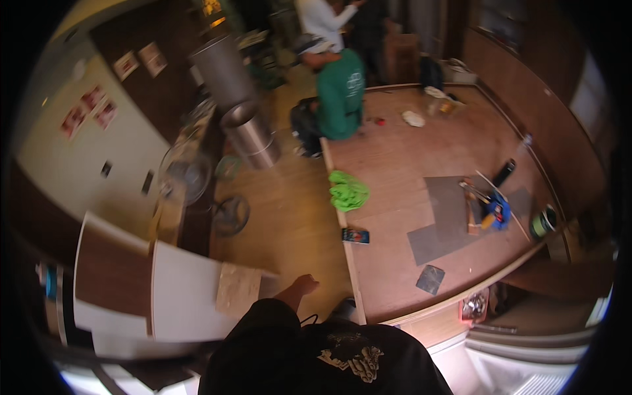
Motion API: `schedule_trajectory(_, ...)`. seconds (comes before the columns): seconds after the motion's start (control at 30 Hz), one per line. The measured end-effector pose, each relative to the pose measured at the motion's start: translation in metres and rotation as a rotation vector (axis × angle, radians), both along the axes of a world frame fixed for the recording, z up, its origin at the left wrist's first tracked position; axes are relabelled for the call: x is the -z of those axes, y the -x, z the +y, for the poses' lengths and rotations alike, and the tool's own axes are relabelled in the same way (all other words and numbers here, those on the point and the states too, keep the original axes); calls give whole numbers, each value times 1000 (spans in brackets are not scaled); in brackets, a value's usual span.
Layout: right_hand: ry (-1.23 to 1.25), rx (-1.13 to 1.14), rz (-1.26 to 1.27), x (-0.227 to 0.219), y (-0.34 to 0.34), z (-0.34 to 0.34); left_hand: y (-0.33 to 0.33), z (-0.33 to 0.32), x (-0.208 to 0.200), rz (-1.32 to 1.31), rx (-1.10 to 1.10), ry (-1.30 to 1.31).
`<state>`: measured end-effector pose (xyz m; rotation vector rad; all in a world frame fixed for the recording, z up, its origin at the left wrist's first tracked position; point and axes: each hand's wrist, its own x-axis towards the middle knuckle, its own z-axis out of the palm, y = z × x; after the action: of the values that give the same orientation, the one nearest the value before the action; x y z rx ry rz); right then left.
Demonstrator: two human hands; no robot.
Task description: The person handles and organizes large wooden cabinet panels and drawer fronts in a room under renovation. They pick up, inspect, and stack the wooden pieces, moving them from a pile to a vertical position against a wall unit. The person also briefly handles a green cloth and a smartphone on the floor.
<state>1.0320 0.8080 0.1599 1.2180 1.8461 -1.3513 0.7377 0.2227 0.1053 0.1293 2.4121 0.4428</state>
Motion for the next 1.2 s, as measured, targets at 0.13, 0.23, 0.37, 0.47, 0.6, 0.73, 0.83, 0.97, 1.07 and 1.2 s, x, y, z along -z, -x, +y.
schedule_trajectory(0.13, -2, -172, -56, 3, 48, 92, -126, -17, -48, -28, -579, 133)
schedule_trajectory(0.23, -35, -241, -80, 7, 98, 152, -203, 7, -60, -40, -609, 117)
schedule_trajectory(0.37, -62, -249, -87, 1, 171, 190, -316, 27, -65, -87, -705, 127)
schedule_trajectory(0.47, 23, -199, 70, 23, 219, 188, -368, 49, -93, -179, -869, 105)
schedule_trajectory(0.6, 155, -505, 133, 7, 247, 102, -426, 60, -77, -331, -961, 122)
schedule_trajectory(0.73, 226, -756, 156, 26, 226, 61, -441, 66, -80, -332, -1018, 55)
schedule_trajectory(0.83, 152, -960, 64, 16, 210, 34, -433, 50, -70, -305, -909, 26)
schedule_trajectory(0.97, 87, -1044, -15, 2, 218, -5, -411, 8, -42, -62, -544, -10)
schedule_trajectory(1.07, 22, -1034, -32, -8, 238, -36, -360, -18, -39, -160, -695, 1)
schedule_trajectory(1.2, -46, -992, -16, -32, 264, -89, -308, -59, -10, -67, -653, 41)
